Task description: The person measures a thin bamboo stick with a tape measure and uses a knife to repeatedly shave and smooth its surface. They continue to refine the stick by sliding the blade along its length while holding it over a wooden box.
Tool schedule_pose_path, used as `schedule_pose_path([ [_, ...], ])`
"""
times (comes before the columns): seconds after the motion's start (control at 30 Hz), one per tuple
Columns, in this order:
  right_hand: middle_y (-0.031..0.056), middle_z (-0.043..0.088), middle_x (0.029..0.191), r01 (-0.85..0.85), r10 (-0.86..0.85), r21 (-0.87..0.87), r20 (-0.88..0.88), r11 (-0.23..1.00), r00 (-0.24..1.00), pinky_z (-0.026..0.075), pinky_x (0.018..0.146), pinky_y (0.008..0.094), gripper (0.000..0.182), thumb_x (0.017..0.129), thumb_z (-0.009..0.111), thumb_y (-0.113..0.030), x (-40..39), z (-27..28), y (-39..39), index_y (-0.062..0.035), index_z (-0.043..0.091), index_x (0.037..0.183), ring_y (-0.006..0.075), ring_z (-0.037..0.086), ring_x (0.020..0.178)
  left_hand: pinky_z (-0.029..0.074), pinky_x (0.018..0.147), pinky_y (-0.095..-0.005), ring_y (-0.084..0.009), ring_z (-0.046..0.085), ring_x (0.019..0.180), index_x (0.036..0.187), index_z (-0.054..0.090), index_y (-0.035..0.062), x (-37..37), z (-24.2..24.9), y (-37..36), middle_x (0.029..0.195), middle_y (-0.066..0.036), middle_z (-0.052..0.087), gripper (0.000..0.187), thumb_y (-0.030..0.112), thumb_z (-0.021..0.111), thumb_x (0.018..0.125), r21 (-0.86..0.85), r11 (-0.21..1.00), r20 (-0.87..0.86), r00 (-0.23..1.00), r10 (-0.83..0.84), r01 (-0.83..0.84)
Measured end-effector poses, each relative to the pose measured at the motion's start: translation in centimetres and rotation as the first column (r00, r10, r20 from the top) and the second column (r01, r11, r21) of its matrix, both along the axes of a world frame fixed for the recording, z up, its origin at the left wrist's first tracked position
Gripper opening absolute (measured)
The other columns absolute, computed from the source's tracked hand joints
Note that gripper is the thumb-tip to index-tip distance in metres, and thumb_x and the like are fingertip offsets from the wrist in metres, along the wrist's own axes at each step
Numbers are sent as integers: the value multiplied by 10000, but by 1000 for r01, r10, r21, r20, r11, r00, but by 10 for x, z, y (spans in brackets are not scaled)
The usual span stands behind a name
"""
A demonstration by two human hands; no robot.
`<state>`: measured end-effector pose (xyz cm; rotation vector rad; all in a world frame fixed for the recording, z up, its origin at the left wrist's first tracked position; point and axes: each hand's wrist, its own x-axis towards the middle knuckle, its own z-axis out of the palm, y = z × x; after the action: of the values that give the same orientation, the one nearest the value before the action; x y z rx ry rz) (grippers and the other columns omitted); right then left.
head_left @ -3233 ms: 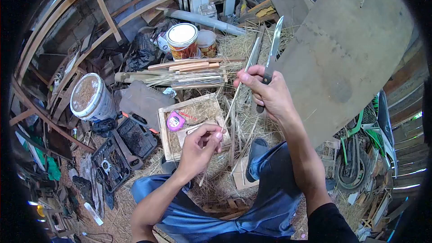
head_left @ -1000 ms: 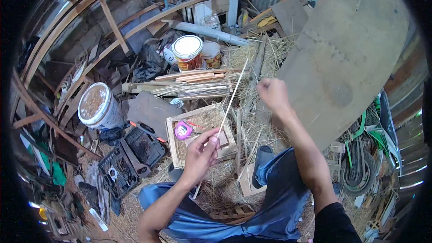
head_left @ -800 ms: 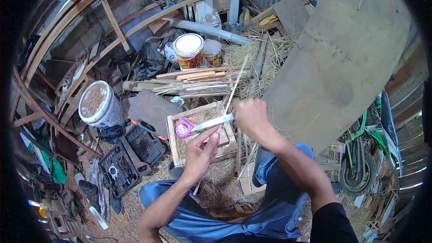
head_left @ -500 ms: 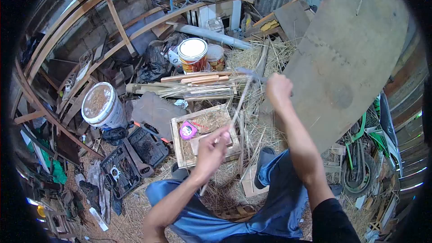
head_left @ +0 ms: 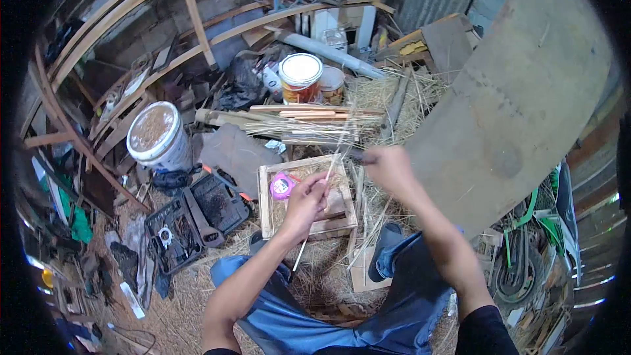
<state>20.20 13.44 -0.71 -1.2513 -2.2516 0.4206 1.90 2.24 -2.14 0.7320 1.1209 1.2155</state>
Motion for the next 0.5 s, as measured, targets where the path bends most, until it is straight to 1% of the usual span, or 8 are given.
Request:
schedule_pose_path([
  [0.07,181,647,702,10,-15,28,207,1000,978,521,663,445,115,701,615,-133,-24,5,-18,-61,675,767,342,656,689,238,399,-176,-25,310,487,1237,525,42,8,6,-1,752,49,438,296,156,463,972,34,999,5,1000,21,-21],
  [0.13,210,649,713,41,-62,106,204,994,977,528,604,448,97,704,614,-107,-28,-7,-9,-22,657,721,352,665,689,229,394,-172,-22,307,487,1255,518,42,18,19,-8,745,51,439,313,170,467,974,48,997,-23,998,-56,57],
  [0.2,195,657,724,200,-242,165,297,966,924,535,603,433,85,721,609,-91,-22,-10,24,-26,664,718,340,673,702,245,414,-176,-20,333,504,1284,519,60,20,25,-15,756,43,447,337,189,478,976,18,997,11,997,-81,81],
  [0.23,199,661,737,335,-366,157,258,929,894,539,616,432,95,728,610,-99,-7,-8,44,-25,670,726,344,674,708,259,423,-177,-23,349,515,1270,536,71,20,33,-24,767,42,452,322,187,487,973,-34,988,-176,972,-156,153],
  [0.33,224,663,779,560,-554,-25,118,828,824,543,669,433,153,753,613,-132,60,-7,83,4,680,764,365,667,732,276,434,-176,-26,363,528,1263,546,87,31,31,-49,762,44,459,307,174,479,976,-43,968,-101,963,-251,248],
  [0.4,233,661,788,569,-567,-29,57,822,822,539,687,436,165,752,617,-144,76,-16,80,6,681,774,373,663,740,290,443,-174,-25,368,537,1267,544,96,29,28,-50,751,50,463,307,168,484,975,-45,970,-88,966,-243,240],
  [0.47,243,658,796,565,-565,-19,9,825,825,536,705,438,178,751,620,-155,72,-11,71,9,682,783,382,658,748,297,440,-175,-24,366,528,1272,537,85,20,7,-40,731,54,456,312,167,481,977,-66,993,-129,986,-106,99],
  [0.5,240,658,786,463,-465,-43,-34,885,885,533,709,438,177,752,624,-162,59,3,55,2,685,782,386,656,751,299,432,-178,-17,360,518,1278,530,74,19,6,-32,721,58,450,318,160,481,976,-5,998,-196,979,-56,56],
])
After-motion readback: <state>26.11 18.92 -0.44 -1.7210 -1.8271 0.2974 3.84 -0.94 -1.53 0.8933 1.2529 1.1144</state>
